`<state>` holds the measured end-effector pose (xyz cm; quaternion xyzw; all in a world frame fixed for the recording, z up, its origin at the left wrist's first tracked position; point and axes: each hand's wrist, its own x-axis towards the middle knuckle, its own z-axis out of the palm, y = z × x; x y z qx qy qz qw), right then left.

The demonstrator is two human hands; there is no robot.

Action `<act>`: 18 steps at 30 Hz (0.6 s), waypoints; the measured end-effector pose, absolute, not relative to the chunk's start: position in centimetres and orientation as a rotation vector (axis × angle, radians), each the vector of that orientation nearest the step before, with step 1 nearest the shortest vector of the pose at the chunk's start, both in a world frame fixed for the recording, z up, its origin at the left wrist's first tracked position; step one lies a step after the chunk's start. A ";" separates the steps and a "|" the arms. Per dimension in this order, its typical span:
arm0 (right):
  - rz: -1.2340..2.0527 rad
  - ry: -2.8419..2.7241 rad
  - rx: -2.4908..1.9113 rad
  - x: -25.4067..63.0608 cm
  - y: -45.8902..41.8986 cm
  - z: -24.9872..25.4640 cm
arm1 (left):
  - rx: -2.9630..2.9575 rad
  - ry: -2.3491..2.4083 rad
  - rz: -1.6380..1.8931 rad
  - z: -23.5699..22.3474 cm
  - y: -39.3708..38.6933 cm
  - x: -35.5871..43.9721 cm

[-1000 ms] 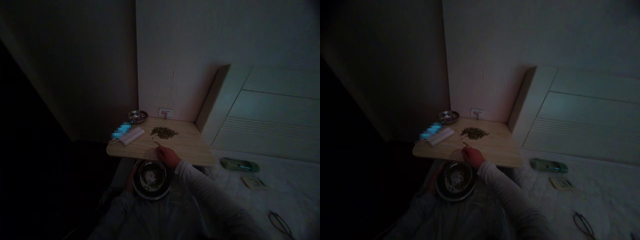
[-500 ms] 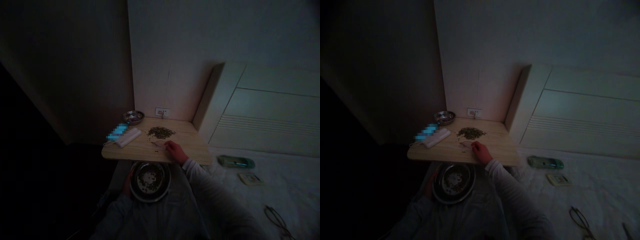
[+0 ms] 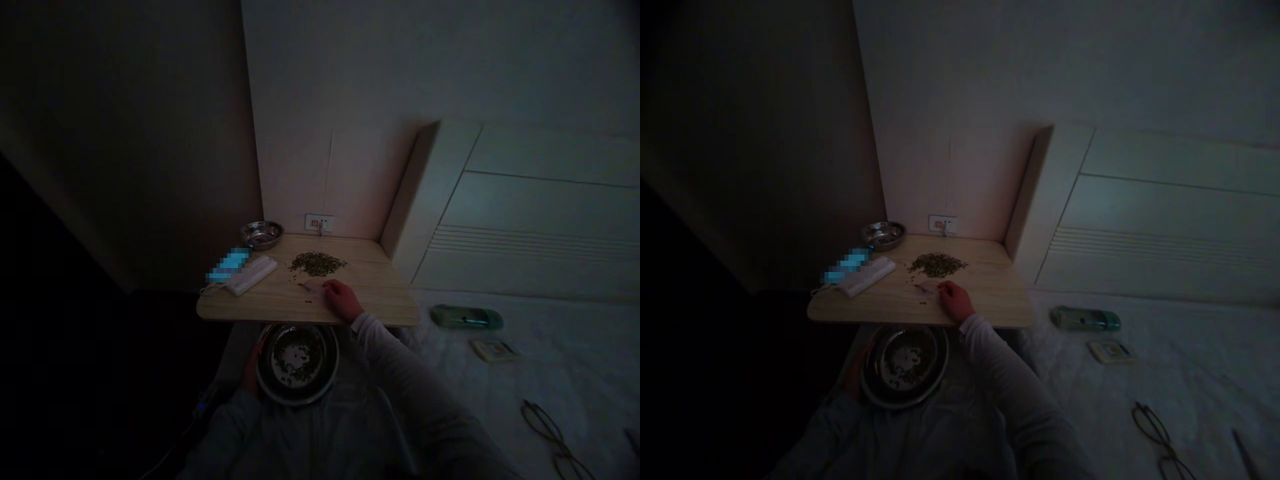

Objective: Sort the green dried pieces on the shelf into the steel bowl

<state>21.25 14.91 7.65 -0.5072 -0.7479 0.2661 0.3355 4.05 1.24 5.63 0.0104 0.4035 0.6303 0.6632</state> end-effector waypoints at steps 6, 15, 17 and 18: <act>0.649 -1.968 -1.364 20.6 14.7 7.9 | 0.015 1.024 1.483 5.7 1.4 4.1; 0.676 -1.997 -1.356 20.4 14.4 7.7 | 0.005 1.010 1.427 5.4 1.5 4.1; 0.681 -2.006 -1.336 20.5 14.3 7.6 | 0.010 1.041 1.437 5.5 1.5 4.0; 0.682 -2.008 -1.327 20.5 14.2 7.5 | 0.018 1.051 1.437 5.6 1.5 4.0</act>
